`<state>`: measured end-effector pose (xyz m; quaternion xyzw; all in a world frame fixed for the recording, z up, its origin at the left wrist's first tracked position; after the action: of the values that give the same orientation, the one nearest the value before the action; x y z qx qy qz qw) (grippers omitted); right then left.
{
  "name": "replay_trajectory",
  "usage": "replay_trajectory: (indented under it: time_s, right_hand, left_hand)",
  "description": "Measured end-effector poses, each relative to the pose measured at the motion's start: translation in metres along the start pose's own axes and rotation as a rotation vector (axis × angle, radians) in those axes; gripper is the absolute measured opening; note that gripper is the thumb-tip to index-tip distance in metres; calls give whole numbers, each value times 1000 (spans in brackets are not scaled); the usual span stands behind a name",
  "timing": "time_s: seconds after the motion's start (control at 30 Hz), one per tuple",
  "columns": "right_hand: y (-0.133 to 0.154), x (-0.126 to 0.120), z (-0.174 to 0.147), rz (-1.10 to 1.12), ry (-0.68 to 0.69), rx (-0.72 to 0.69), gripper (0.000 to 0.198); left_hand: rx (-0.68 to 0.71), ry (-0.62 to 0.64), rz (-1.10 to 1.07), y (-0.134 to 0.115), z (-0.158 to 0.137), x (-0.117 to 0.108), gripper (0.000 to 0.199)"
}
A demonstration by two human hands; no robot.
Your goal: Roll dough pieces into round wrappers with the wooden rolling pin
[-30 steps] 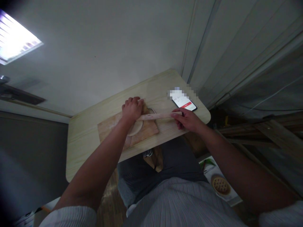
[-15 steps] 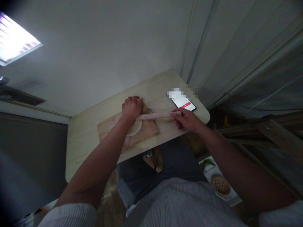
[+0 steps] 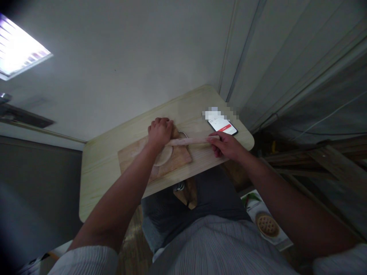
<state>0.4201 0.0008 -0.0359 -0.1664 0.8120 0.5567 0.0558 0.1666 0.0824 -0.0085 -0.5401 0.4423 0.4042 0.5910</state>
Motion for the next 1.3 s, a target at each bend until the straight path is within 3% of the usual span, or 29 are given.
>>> replay_trajectory:
  time_s: [1.3]
  right_hand:
    - [-4,5,-6,-107,33,-27,29]
  left_hand:
    - [41,-57,23,-4,-74,-10,50]
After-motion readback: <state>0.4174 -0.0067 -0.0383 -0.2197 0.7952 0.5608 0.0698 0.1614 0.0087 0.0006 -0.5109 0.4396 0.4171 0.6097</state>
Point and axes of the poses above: each hand's wrist, its own z-axis towards the middle knuckle, its own x-axis out of the palm, y = z × x, the point moved 2 cm from there along z, towards the middle knuckle, and after that the axes turned 8 degrees about -z, right-handed, at the moved point
